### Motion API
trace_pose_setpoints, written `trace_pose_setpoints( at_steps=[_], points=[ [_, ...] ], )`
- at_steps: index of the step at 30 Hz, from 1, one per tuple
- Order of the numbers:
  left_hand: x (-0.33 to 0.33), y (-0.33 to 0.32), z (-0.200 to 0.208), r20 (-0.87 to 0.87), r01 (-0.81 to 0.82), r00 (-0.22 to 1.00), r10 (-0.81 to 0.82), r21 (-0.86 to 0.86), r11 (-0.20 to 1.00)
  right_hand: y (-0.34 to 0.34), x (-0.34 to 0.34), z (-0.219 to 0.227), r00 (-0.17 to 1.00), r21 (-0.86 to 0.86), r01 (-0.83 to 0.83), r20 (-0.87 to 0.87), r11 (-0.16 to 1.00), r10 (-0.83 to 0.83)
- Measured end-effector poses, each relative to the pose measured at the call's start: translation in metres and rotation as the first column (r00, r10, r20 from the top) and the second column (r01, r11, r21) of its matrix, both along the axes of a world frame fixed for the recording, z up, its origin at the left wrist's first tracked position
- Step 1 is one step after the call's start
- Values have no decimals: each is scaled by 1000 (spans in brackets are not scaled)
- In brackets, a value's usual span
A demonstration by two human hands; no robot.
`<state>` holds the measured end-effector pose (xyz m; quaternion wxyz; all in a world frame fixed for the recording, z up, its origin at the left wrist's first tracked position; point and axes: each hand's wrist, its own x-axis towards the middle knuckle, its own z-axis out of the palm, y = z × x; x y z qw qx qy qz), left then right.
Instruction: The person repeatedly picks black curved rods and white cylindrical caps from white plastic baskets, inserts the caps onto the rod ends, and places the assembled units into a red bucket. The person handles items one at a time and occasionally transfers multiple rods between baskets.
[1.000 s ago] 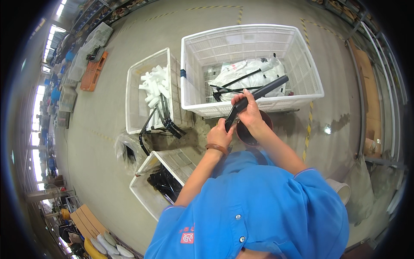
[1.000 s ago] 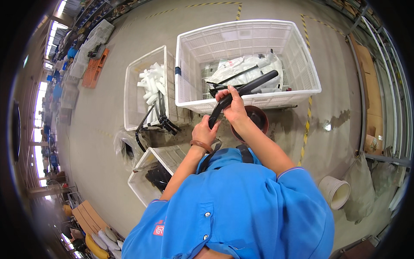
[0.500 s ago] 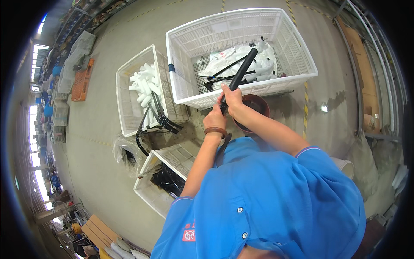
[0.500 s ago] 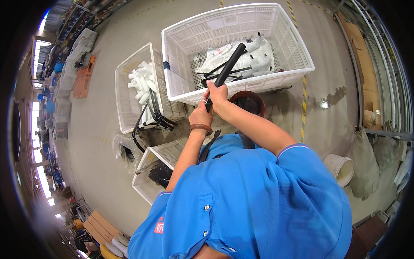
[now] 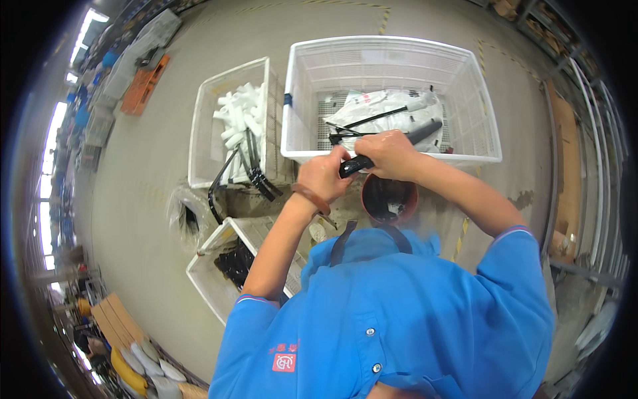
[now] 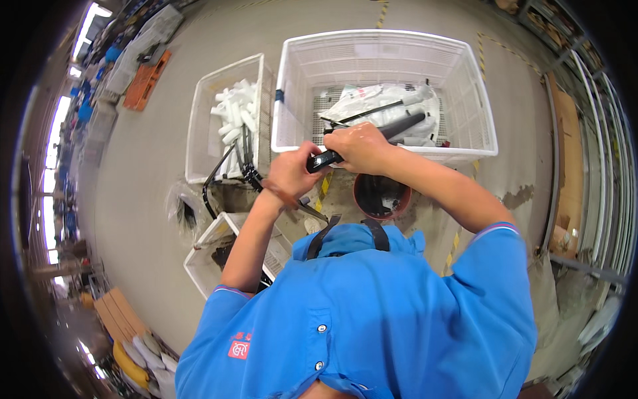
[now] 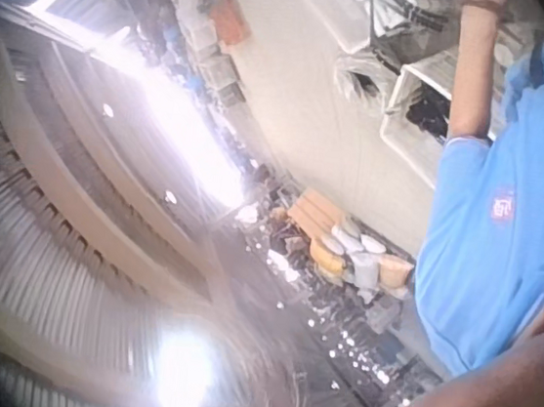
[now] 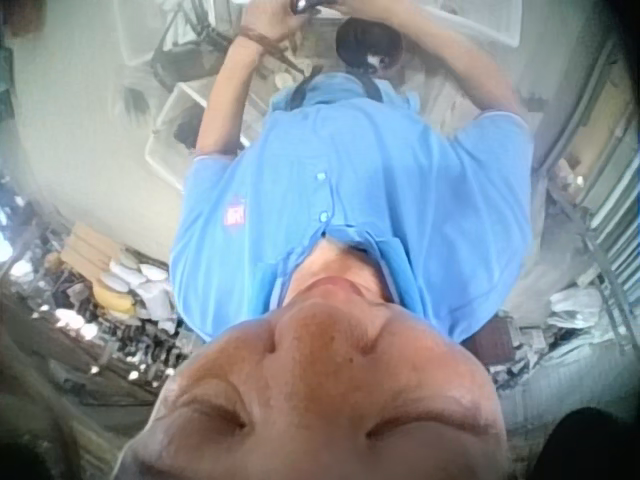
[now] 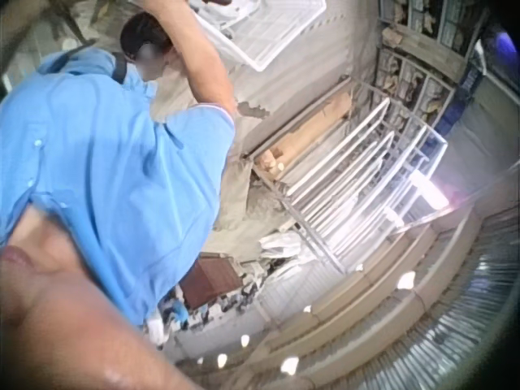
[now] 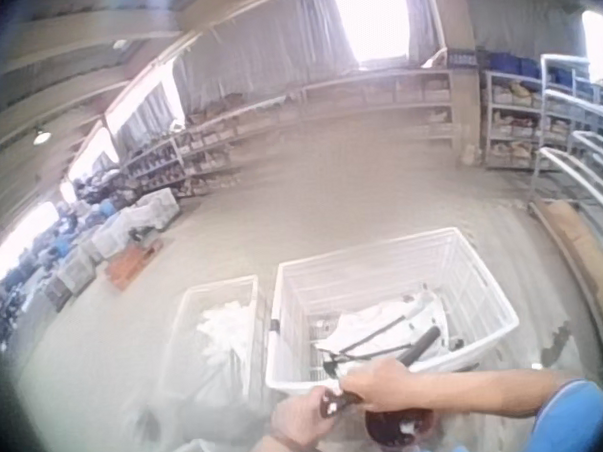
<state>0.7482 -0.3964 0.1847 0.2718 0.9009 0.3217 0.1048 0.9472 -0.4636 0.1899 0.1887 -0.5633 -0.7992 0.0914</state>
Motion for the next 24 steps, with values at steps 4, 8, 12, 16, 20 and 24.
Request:
trace_pose_setpoints(
  at_steps=[4, 8, 12, 16, 20, 24],
  points=[
    [-56, 2, 17, 381, 114, 908, -176, 179, 977, -17, 23, 31, 993, 100, 4, -120, 995, 8],
    [-77, -26, -10, 413, 86, 818, 401, -776, 625, -25, 53, 70, 919, -33, 137, -368, 990, -139],
    [-99, -36, 2, 395, 20, 890, 226, -530, 848, -16, 57, 85, 946, -319, 134, -239, 938, -217],
    [-111, -60, 32, 345, 184, 888, 304, -872, 453, -5, 46, 82, 980, -264, 143, -99, 954, -175],
    [-101, -72, 40, 279, 72, 851, 445, -901, 427, 17, 22, 99, 998, -140, 1, -68, 990, -11],
    [-85, -93, 22, 292, 0, 901, 322, -741, 671, 38, -32, 109, 900, -427, -358, 80, 830, 429]
  ],
)
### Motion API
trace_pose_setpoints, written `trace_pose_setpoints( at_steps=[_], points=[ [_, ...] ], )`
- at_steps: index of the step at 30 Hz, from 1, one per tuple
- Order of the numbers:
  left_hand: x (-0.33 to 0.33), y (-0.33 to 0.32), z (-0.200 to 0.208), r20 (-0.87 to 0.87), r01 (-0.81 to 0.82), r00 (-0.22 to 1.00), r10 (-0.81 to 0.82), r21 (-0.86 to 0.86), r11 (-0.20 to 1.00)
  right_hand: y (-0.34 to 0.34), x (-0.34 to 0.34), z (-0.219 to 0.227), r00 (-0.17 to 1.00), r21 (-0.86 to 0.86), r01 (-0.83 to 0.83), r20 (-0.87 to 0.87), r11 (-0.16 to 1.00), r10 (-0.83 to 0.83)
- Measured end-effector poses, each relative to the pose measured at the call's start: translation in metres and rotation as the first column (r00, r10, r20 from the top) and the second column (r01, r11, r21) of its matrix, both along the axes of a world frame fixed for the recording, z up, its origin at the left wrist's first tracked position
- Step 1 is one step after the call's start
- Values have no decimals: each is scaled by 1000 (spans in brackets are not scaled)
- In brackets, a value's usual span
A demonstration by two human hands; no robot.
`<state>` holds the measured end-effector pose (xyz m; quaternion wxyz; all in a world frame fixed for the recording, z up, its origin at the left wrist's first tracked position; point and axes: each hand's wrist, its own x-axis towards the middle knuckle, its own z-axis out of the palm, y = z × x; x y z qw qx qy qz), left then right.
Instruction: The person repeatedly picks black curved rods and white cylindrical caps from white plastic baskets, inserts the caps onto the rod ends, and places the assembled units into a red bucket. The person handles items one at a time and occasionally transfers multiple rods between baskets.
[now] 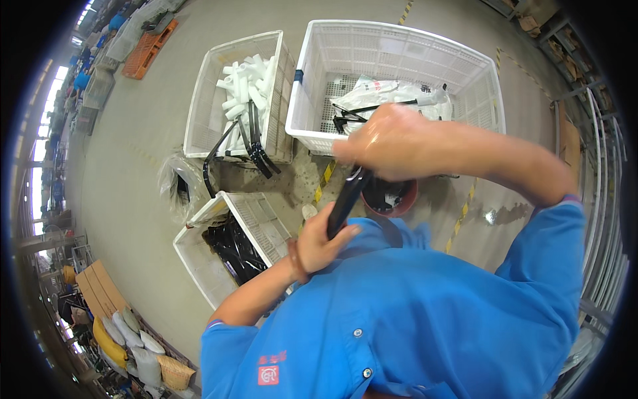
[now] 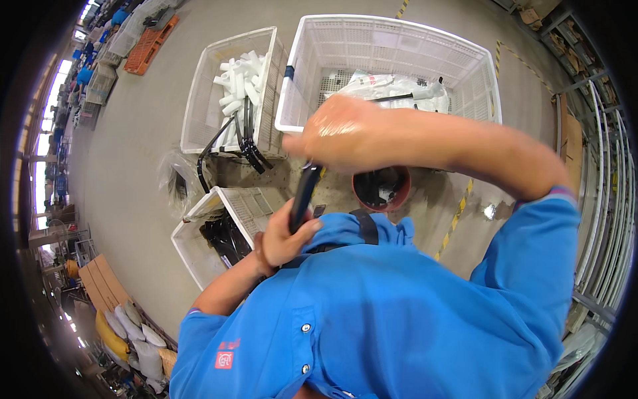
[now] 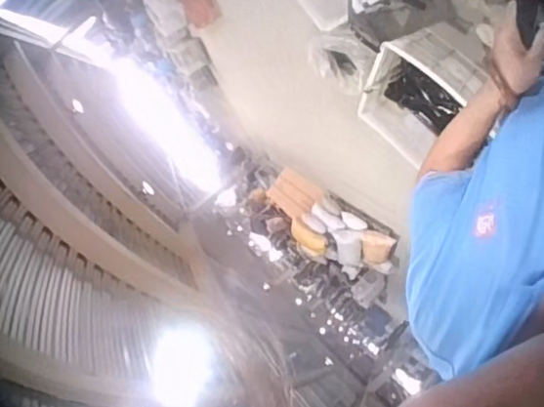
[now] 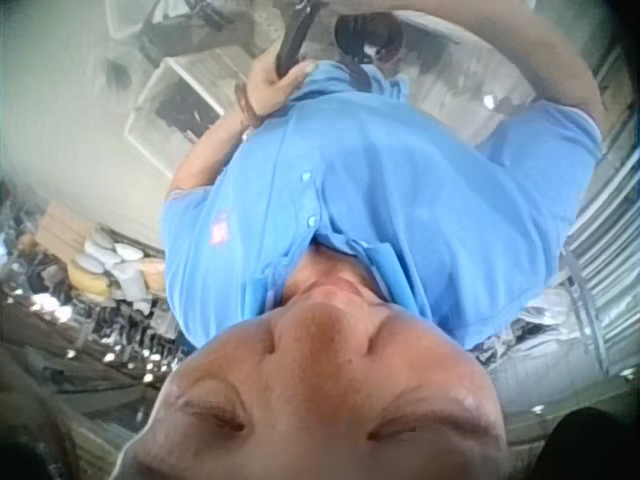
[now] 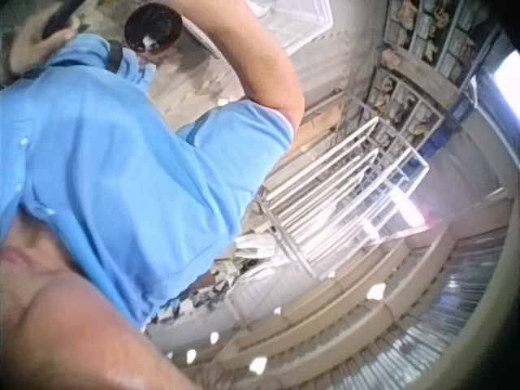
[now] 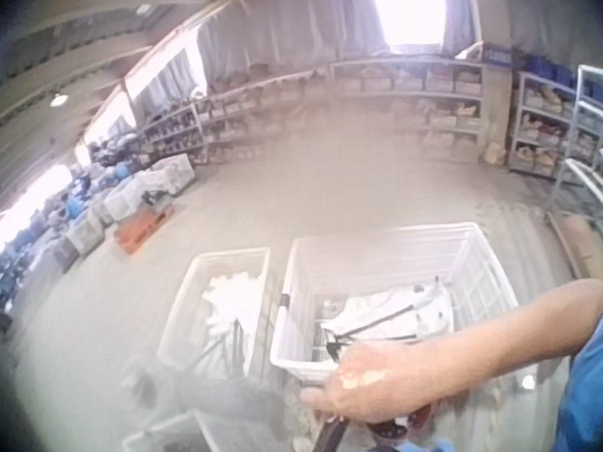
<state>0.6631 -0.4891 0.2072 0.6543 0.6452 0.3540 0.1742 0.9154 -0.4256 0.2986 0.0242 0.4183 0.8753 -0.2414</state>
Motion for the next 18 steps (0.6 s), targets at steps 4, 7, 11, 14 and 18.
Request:
trace_pose_setpoints(
  at_steps=[4, 7, 11, 14, 18],
  points=[
    [7, -2, -35, -154, 160, 965, -212, -297, 941, -22, -67, -49, 742, -66, -588, 354, 806, 570],
    [-4, 3, -51, -17, 164, 982, -187, -413, 896, -16, -82, -78, 805, 9, -552, 266, 833, 531],
    [-37, 26, -46, 200, 68, 971, 128, -752, 656, 46, -49, -77, 920, 537, -324, -15, 779, 392],
    [-53, 11, -39, 326, 114, 930, 172, -696, 709, 48, -17, -76, 999, 221, -11, -44, 975, 22],
    [-56, -21, -40, 58, -61, 991, 124, -625, 779, 30, 0, -76, 985, -12, 59, -163, 998, -61]
  ],
)
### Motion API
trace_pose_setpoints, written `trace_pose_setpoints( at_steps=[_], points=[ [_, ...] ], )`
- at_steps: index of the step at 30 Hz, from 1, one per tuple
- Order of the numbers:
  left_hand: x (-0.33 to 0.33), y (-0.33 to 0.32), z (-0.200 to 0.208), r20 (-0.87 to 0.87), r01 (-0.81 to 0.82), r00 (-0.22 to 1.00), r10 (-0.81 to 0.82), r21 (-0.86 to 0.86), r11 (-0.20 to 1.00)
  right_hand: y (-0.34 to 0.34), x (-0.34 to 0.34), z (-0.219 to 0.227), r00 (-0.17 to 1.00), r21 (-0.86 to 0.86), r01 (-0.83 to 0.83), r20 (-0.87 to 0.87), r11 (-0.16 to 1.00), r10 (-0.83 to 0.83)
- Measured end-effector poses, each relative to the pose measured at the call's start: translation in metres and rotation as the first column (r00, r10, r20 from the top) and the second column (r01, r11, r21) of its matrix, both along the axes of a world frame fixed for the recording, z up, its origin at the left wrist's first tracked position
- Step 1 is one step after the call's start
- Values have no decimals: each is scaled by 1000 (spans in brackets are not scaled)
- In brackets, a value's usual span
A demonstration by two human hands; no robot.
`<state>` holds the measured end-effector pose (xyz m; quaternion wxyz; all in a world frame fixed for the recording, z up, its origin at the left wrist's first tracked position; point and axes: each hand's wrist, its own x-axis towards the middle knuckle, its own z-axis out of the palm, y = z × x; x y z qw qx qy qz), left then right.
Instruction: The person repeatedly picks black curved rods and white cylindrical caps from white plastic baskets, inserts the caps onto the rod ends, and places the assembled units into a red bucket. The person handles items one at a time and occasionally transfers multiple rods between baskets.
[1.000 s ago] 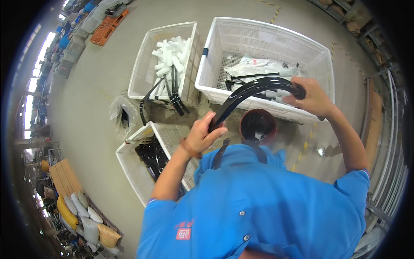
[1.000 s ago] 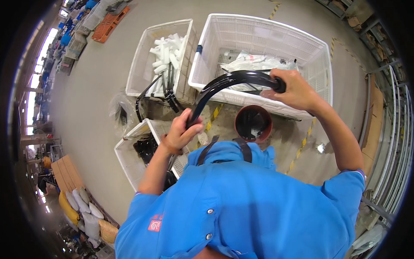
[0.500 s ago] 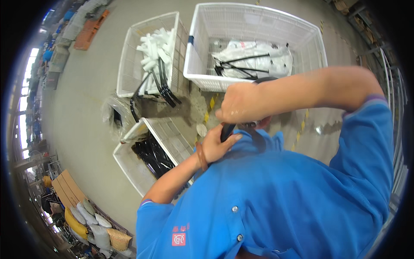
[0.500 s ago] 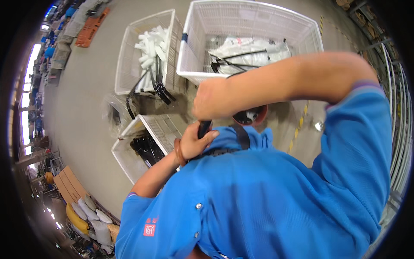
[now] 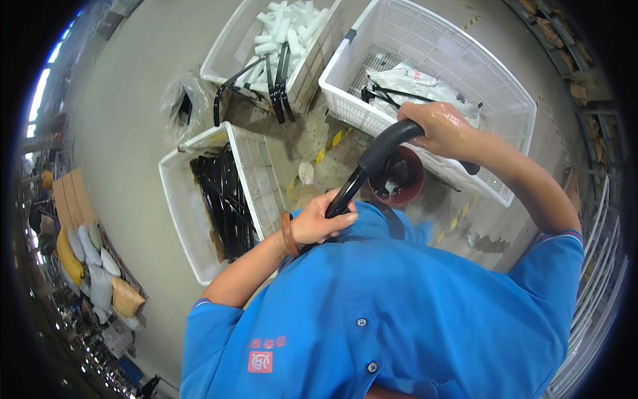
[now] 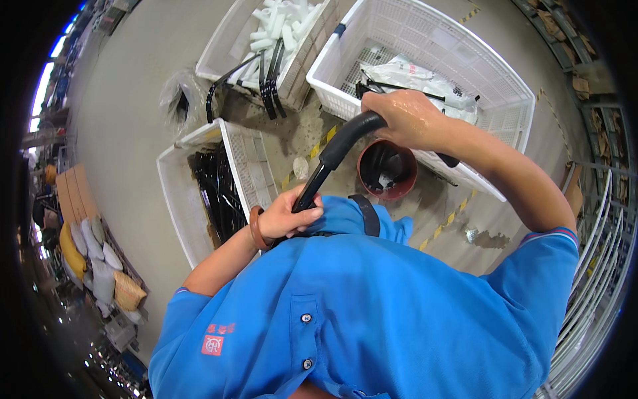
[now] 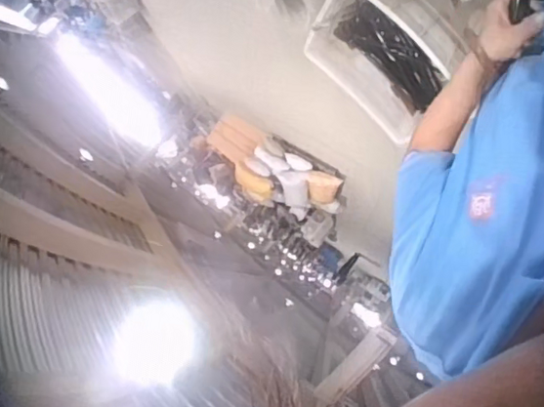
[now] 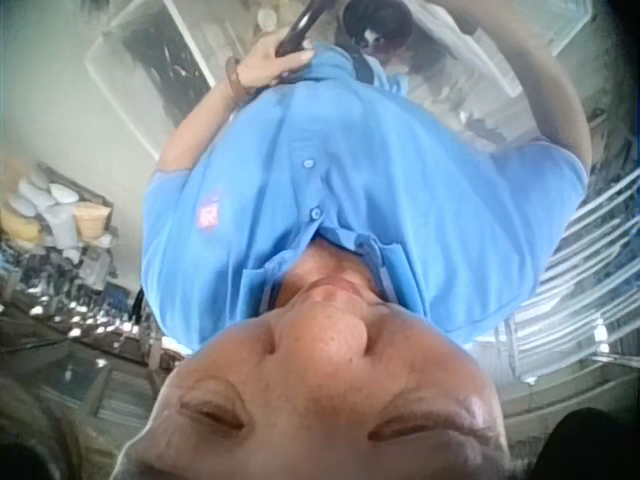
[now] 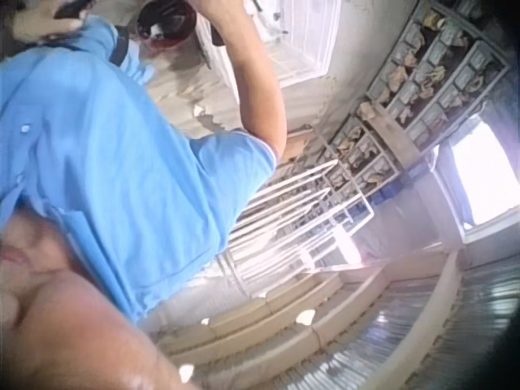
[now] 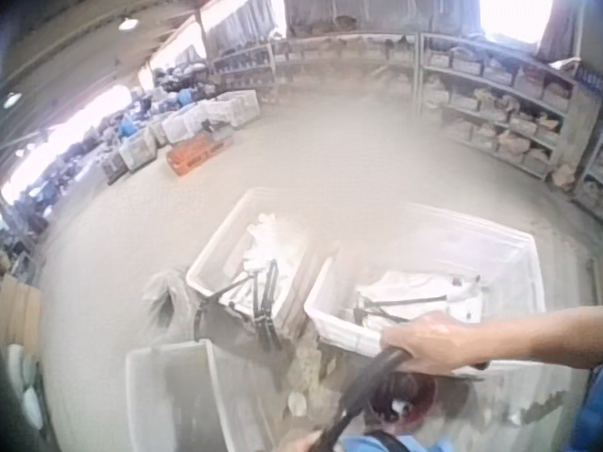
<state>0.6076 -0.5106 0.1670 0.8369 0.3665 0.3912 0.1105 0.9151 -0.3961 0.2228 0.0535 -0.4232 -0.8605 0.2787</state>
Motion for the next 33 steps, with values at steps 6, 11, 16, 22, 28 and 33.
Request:
trace_pose_setpoints(
  at_steps=[6, 11, 16, 22, 28, 33],
  points=[
    [1, -35, 1, -243, 128, 970, -32, 392, 911, 11, -32, 27, 984, -961, -98, -55, 258, 169],
    [-41, -6, -29, -197, 148, 978, -75, 391, 908, -7, -138, -8, 647, -359, -620, 269, 697, 714],
    [-112, 72, -44, -84, 42, 995, -51, -106, 993, 57, -226, -39, 649, 147, -760, 148, 633, 746],
    [-163, 125, -41, 19, -123, 992, 122, 69, 990, 131, -315, -50, 585, -431, -677, 178, 597, 791],
    [-189, 173, -50, -40, -117, 993, 113, -100, 988, 170, -345, -55, 532, -355, -697, 326, 623, 782],
    [-204, 208, -67, -17, -276, 960, 278, -193, 941, 210, -361, -92, 586, -15, -789, 281, 614, 760]
  ],
)
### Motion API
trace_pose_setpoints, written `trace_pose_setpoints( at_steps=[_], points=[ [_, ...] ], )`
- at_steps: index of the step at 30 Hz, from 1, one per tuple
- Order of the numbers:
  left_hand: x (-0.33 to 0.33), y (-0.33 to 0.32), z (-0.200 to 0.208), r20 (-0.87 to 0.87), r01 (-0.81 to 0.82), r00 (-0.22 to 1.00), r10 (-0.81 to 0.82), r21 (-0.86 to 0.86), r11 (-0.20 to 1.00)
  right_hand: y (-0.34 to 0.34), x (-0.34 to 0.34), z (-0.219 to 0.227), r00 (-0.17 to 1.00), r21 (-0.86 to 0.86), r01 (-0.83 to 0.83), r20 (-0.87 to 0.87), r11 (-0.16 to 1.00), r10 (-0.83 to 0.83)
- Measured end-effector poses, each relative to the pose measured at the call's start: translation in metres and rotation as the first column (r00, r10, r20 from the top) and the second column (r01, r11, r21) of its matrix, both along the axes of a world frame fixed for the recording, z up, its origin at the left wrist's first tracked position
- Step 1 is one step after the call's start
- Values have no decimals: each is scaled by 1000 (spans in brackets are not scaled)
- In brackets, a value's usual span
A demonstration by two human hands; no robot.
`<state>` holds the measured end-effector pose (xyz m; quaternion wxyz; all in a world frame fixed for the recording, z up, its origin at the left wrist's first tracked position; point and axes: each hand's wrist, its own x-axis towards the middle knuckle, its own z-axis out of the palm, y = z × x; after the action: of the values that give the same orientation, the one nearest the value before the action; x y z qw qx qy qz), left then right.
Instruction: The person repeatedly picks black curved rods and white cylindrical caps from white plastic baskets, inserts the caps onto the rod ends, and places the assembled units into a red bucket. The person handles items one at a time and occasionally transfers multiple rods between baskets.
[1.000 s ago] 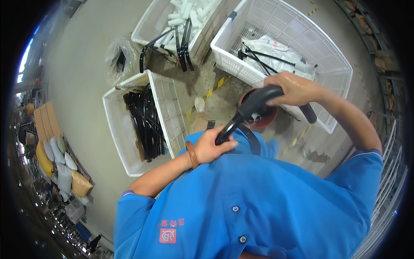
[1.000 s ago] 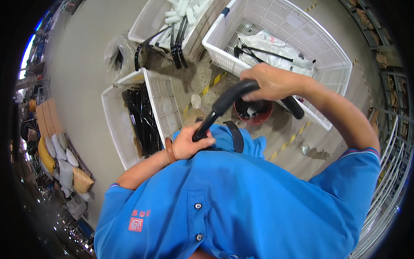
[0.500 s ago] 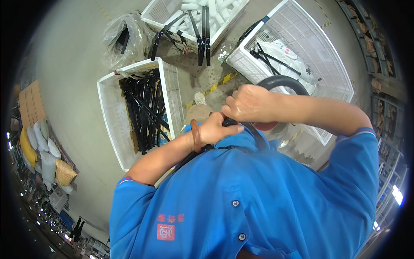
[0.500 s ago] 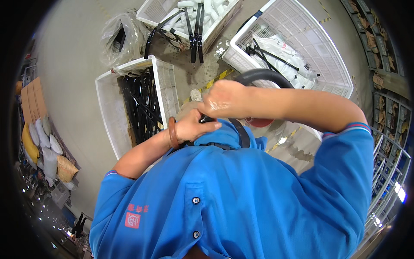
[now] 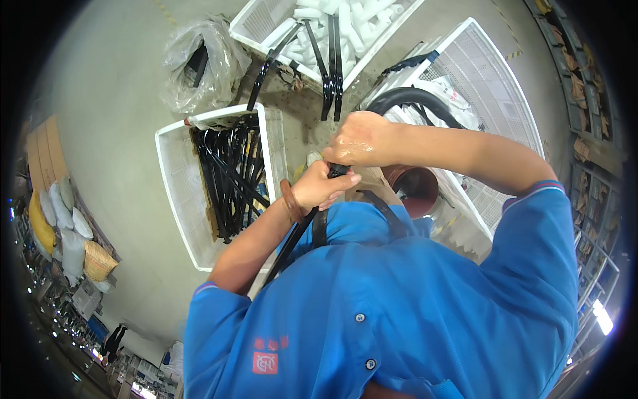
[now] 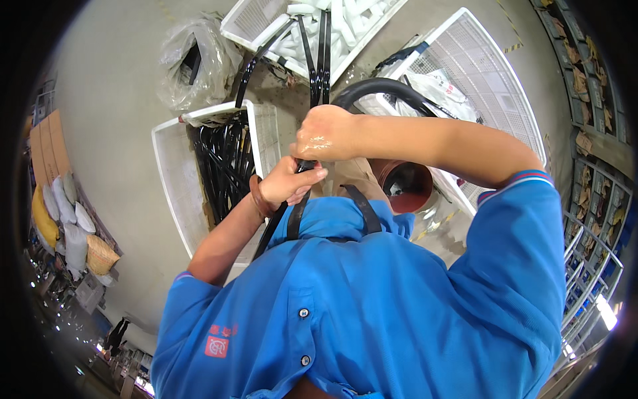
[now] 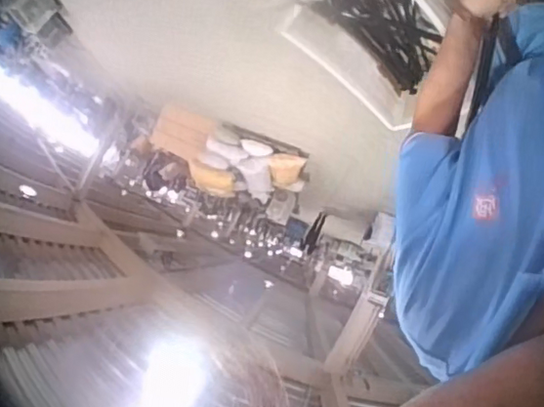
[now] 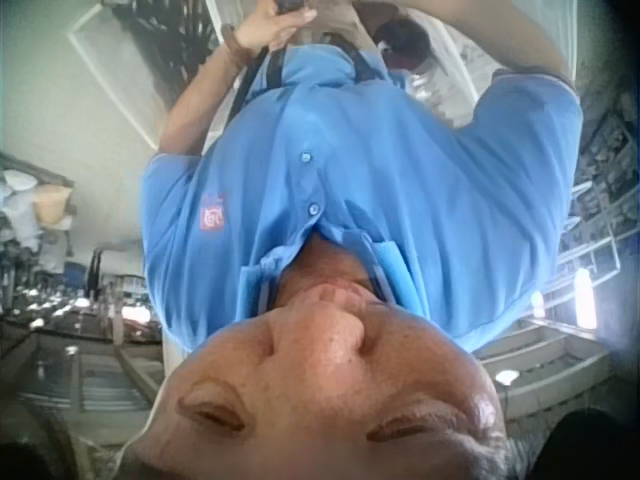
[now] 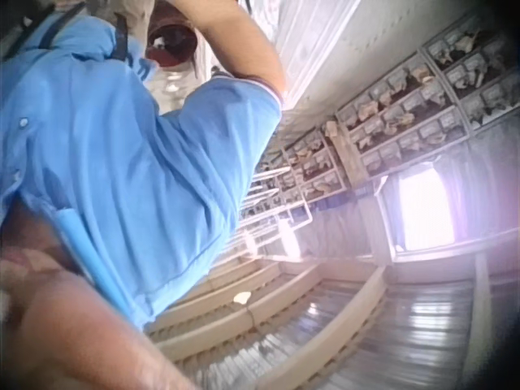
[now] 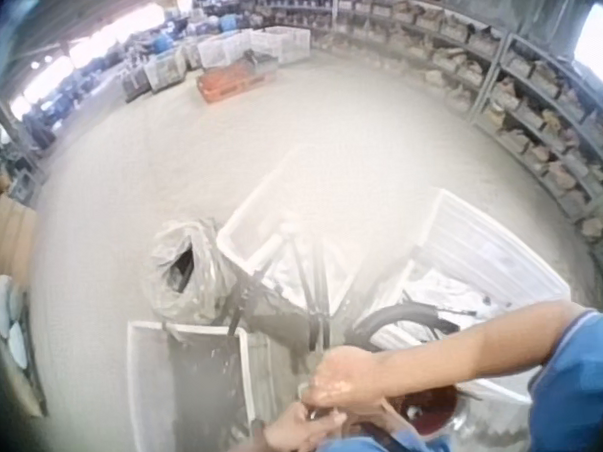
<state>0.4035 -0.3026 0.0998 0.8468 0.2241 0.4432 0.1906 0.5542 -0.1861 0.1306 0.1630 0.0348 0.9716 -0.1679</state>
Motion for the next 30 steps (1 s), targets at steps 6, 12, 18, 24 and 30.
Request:
trace_pose_setpoints(
  at_steps=[6, 12, 18, 24, 30],
  points=[
    [-31, 17, -67, -367, -219, 909, 197, -17, 976, 88, -7, -88, 782, -6, -30, -623, 1000, 19],
    [-81, -27, -140, -753, -560, 507, 420, 83, 824, 272, 75, -288, 375, -166, 880, -331, 444, -866],
    [-57, -55, -202, -809, -626, 480, 340, -44, 779, 402, 65, -528, 447, 168, 844, 304, 509, -842],
    [-17, -103, -242, -831, -705, 385, 401, 16, 709, 426, 64, -708, 183, 242, 912, 482, 331, -857],
    [-15, -105, -238, -828, -748, 370, 422, 4, 663, 431, 69, -704, -201, -39, 978, 122, -207, -972]
  ],
)
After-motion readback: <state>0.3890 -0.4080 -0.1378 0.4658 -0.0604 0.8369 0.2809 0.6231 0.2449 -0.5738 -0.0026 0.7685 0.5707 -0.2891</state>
